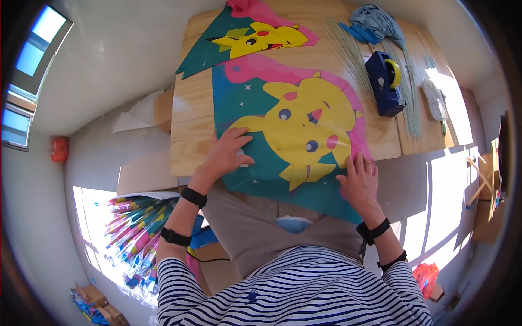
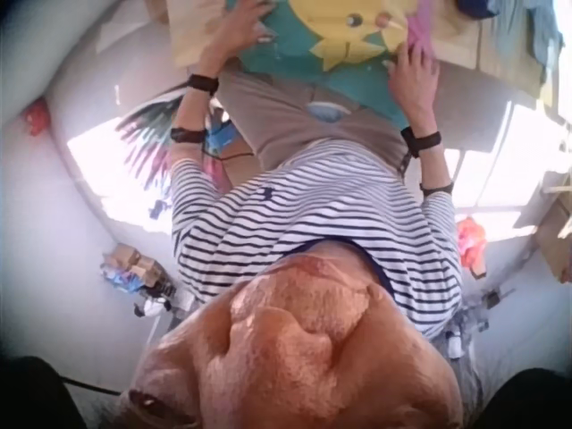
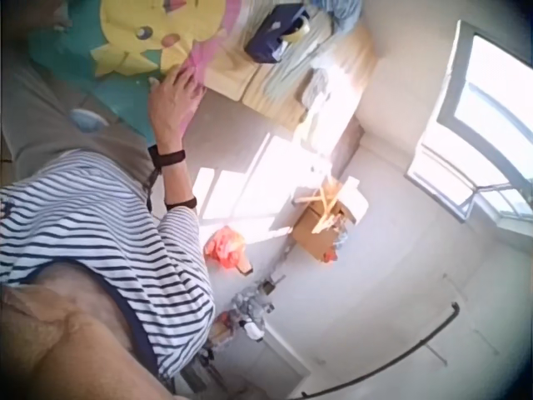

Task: The recorder is assembling a cartoon-themed plastic kite, unfolding the material, and preparing the string and supports.

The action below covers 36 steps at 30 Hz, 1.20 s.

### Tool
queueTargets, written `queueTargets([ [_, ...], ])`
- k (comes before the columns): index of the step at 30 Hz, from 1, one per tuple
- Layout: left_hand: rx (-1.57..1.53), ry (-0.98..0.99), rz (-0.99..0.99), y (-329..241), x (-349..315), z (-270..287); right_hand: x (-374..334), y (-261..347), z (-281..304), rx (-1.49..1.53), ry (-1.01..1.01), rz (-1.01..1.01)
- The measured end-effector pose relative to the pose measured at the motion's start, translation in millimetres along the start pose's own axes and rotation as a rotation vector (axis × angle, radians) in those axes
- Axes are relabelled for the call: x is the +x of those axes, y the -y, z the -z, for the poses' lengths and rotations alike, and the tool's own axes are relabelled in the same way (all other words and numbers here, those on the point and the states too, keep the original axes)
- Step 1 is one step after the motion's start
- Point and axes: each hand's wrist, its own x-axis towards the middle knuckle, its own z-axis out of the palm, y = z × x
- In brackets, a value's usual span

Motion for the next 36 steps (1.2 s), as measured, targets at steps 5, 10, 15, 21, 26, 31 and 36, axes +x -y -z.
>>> queueTargets([
  [5, -0.145, -0.466, 0.217, 47, 61, 7, 3, 1, -3, -0.023, -0.025, 0.031],
  [10, 0.223, -0.604, 0.475, 54, 115, -4, 16, -1, 5, 0.084, 0.019, -0.013],
  [15, 0.074, -0.631, 0.292, 43, 110, -24, 40, 2, 11, 0.228, -0.058, 0.065],
  [21, -0.234, -0.903, 0.011, -19, 86, 25, 24, -5, -2, 0.221, 0.027, 0.095],
  [26, 0.005, -1.149, -0.228, -45, 132, 101, 27, 12, -4, 0.256, -0.004, 0.049],
  [31, 0.278, -0.893, 0.038, 8, 202, 130, 63, 54, -5, 0.248, -0.048, 0.066],
  [36, 0.401, -0.802, -0.121, -29, 173, 86, 85, 70, -11, 0.164, -0.057, -0.012],
])
